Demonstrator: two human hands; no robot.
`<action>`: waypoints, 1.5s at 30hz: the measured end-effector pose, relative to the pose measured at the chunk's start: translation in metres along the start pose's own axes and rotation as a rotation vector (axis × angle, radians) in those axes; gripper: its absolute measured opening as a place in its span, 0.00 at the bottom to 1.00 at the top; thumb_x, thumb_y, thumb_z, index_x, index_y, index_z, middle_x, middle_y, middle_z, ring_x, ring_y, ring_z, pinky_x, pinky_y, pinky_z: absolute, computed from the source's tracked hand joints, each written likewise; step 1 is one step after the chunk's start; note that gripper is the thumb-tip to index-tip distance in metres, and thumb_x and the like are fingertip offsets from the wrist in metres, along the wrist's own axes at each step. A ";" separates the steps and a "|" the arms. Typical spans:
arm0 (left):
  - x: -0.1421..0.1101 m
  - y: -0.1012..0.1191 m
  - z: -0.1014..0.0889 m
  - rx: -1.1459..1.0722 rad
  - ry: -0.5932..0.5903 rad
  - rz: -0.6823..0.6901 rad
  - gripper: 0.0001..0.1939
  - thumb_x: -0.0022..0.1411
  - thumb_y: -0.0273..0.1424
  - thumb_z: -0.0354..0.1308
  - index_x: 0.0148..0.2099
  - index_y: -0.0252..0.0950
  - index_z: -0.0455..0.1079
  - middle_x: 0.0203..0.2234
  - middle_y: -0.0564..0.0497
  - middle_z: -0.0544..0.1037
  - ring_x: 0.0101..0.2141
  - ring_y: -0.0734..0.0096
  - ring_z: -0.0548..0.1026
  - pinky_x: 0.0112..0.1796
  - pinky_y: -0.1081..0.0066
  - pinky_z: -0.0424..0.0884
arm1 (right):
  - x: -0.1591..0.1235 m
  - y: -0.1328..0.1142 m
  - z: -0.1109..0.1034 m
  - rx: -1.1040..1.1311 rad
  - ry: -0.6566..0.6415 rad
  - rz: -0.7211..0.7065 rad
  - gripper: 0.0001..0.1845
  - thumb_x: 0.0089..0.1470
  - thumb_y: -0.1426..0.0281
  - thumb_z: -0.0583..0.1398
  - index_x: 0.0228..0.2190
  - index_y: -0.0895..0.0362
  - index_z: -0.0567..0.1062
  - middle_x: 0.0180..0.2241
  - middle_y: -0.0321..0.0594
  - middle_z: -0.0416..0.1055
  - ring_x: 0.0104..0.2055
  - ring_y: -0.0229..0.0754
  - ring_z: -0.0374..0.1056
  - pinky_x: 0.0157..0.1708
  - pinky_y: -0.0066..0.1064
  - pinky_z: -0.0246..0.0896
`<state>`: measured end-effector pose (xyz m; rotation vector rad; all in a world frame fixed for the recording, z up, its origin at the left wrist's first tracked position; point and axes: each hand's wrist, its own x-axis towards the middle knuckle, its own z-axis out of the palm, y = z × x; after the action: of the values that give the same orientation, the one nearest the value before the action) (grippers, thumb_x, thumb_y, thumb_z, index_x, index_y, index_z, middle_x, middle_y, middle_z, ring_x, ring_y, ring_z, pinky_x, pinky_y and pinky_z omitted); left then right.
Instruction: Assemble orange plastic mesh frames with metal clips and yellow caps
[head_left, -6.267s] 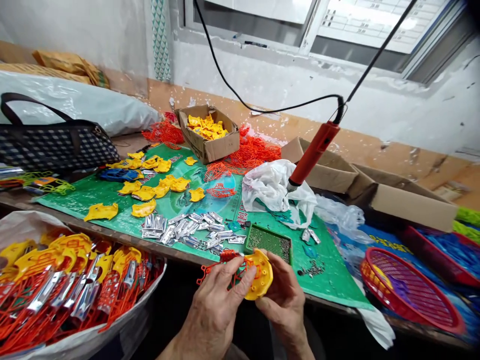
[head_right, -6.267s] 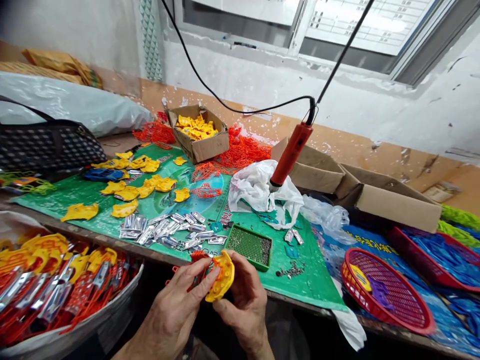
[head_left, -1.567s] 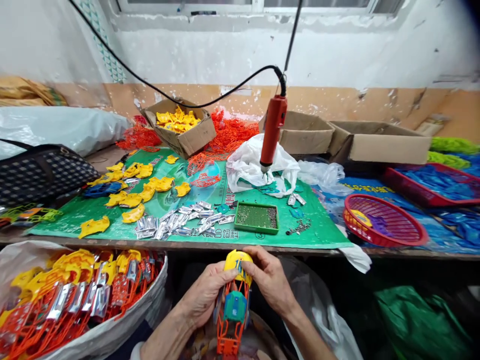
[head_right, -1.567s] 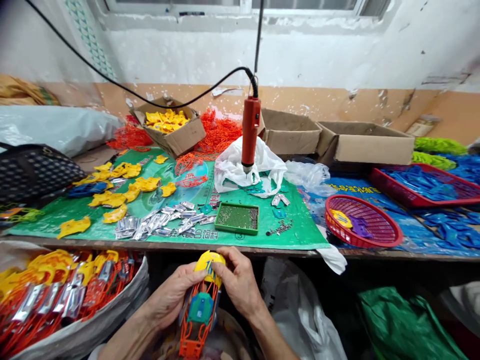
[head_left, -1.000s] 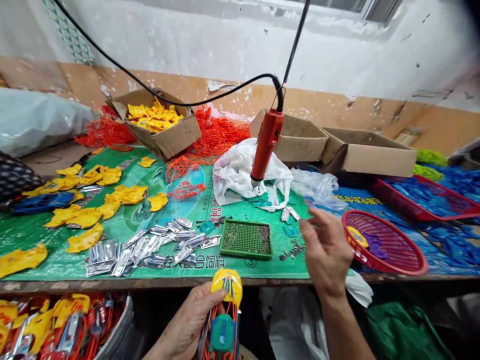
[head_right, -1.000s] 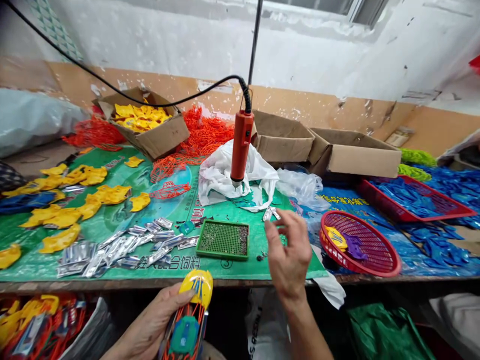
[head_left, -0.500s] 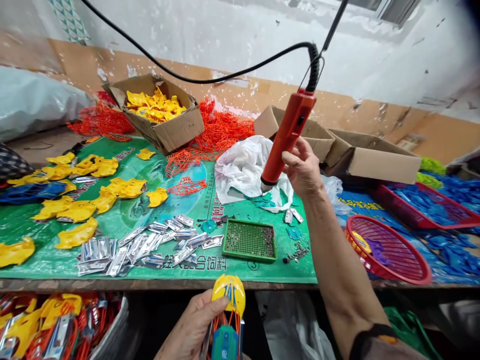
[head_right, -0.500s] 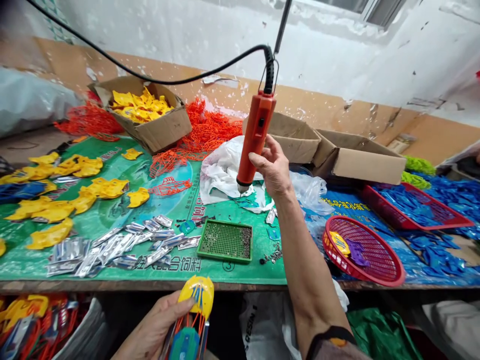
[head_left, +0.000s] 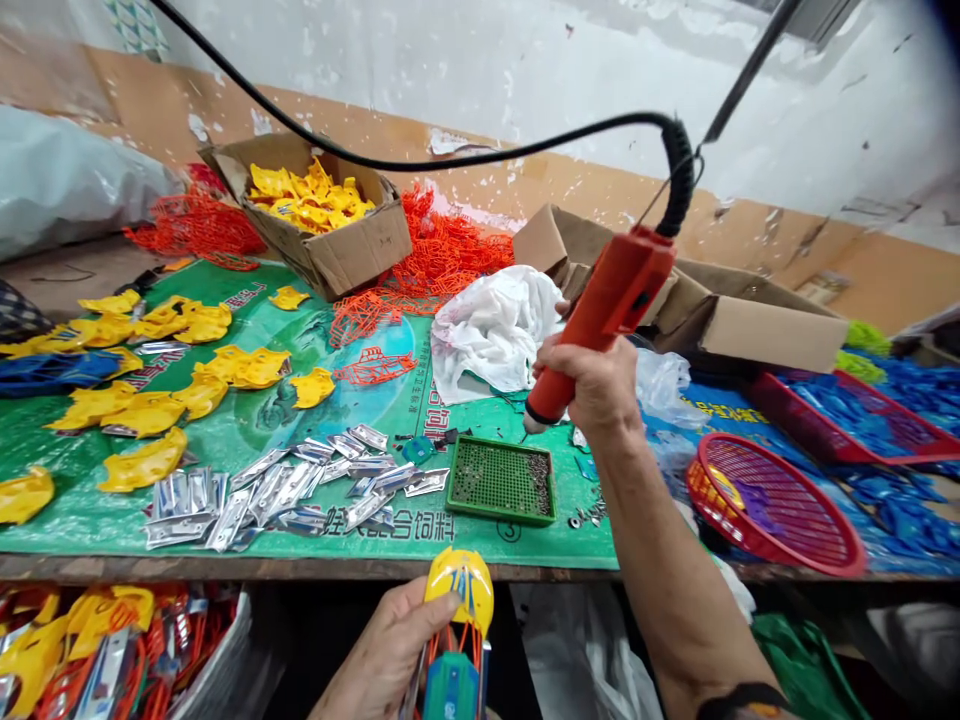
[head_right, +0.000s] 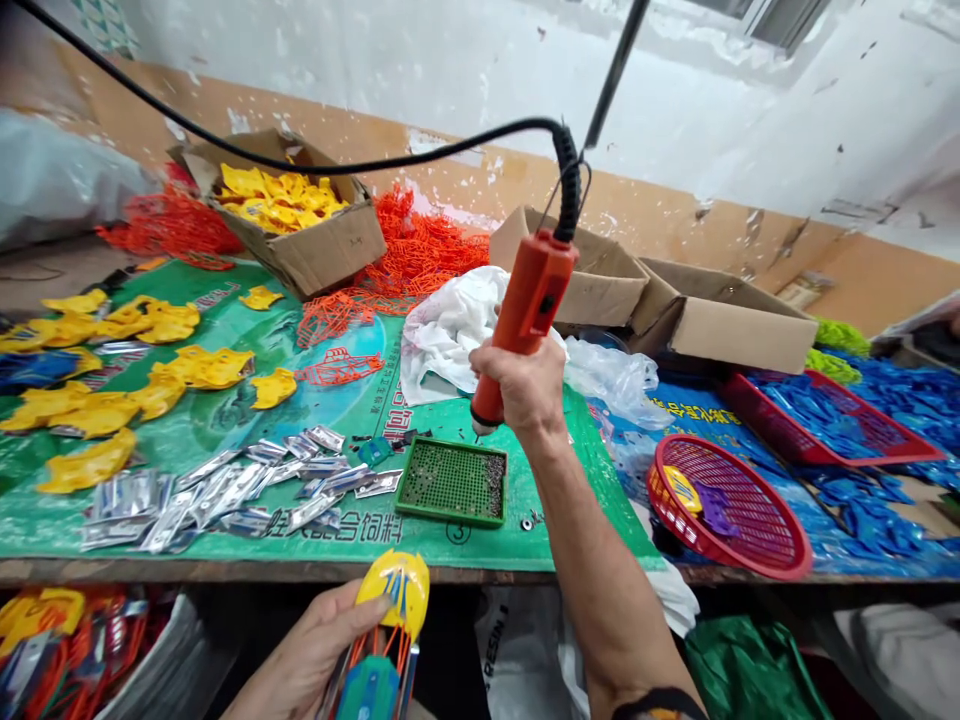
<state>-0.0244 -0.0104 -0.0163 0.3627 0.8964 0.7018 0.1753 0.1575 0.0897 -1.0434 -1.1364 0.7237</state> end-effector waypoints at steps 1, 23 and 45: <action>0.000 0.000 0.000 0.002 0.001 -0.007 0.17 0.49 0.39 0.70 0.35 0.29 0.78 0.23 0.50 0.75 0.22 0.77 0.68 0.24 0.78 0.64 | -0.007 0.006 -0.001 -0.011 0.031 0.002 0.26 0.37 0.71 0.64 0.42 0.59 0.73 0.21 0.29 0.67 0.21 0.36 0.64 0.23 0.34 0.63; 0.005 -0.010 -0.010 0.046 0.089 -0.066 0.20 0.50 0.41 0.69 0.41 0.31 0.77 0.20 0.49 0.75 0.19 0.72 0.70 0.22 0.74 0.67 | -0.029 0.041 -0.009 0.001 0.160 -0.002 0.17 0.35 0.69 0.65 0.33 0.57 0.73 0.23 0.32 0.69 0.25 0.39 0.65 0.30 0.38 0.66; 0.001 -0.005 -0.003 0.025 0.022 -0.024 0.20 0.51 0.41 0.68 0.41 0.30 0.78 0.27 0.49 0.76 0.25 0.75 0.70 0.27 0.77 0.66 | -0.035 0.039 -0.004 -0.039 0.171 -0.029 0.13 0.36 0.72 0.68 0.29 0.57 0.74 0.24 0.32 0.69 0.25 0.38 0.66 0.30 0.37 0.66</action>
<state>-0.0239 -0.0130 -0.0215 0.3668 0.9292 0.6744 0.1707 0.1399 0.0405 -1.0978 -1.0194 0.5804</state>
